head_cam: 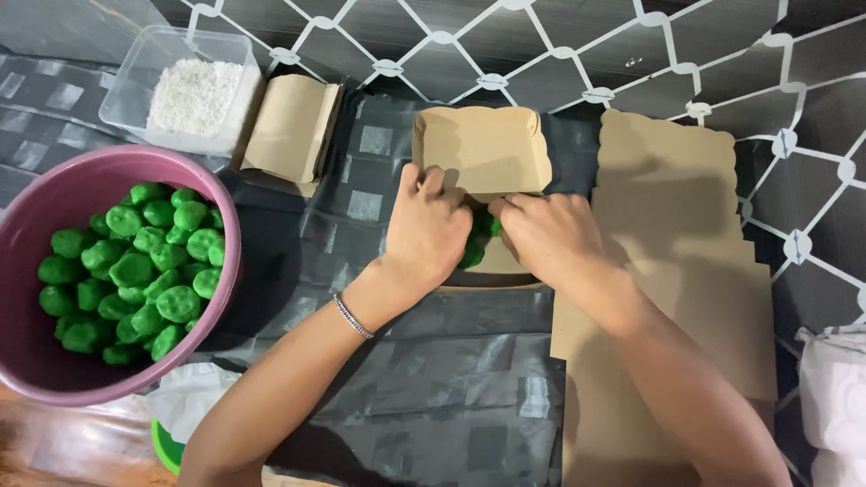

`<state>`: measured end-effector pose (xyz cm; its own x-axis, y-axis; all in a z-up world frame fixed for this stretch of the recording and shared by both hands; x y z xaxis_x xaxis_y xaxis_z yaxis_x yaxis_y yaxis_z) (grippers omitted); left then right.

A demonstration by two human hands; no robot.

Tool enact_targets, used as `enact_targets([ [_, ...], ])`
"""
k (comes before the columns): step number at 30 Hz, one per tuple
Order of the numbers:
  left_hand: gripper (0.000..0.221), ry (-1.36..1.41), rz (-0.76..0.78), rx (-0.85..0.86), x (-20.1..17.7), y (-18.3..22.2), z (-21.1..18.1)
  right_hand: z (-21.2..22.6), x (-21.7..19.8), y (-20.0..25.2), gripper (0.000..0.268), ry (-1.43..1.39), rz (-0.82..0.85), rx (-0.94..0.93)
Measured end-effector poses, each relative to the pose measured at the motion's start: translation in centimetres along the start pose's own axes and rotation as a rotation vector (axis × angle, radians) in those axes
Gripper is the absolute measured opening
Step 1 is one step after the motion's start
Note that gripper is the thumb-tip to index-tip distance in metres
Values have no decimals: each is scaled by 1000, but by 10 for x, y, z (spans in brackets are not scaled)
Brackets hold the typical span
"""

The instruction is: Packing green dough balls from a large pink bowl into a small cardboard box, with some balls being dipped in white powder before placement.

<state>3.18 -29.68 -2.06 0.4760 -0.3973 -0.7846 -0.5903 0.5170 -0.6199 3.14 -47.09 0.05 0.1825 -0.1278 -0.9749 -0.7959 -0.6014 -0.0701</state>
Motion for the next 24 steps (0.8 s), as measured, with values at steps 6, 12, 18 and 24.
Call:
enact_targets([
  [6,23,-49,18,-18,8,0,2,1,-10,2,6,-42,-25,-15],
  [12,22,-24,-33,-38,1,0,1,-20,5,-3,12,-271,92,67],
  [18,13,-18,19,-43,-4,2,12,-32,-41,-4,18,-393,67,128],
  [24,12,-1,-50,-137,-43,-3,37,-10,-72,-4,9,-349,-38,105],
])
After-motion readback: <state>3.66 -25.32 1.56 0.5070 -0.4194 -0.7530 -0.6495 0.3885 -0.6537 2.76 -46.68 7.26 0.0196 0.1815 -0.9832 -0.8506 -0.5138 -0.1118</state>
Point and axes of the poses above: each hand's wrist, its own y-axis away from the middle knuckle, its own x-axis out of the palm, z = x × y, the point moved 2 cm from there along -y, towards the middle knuckle, and after that the axes turned 2 degrees about z, right-handed, at the moved point
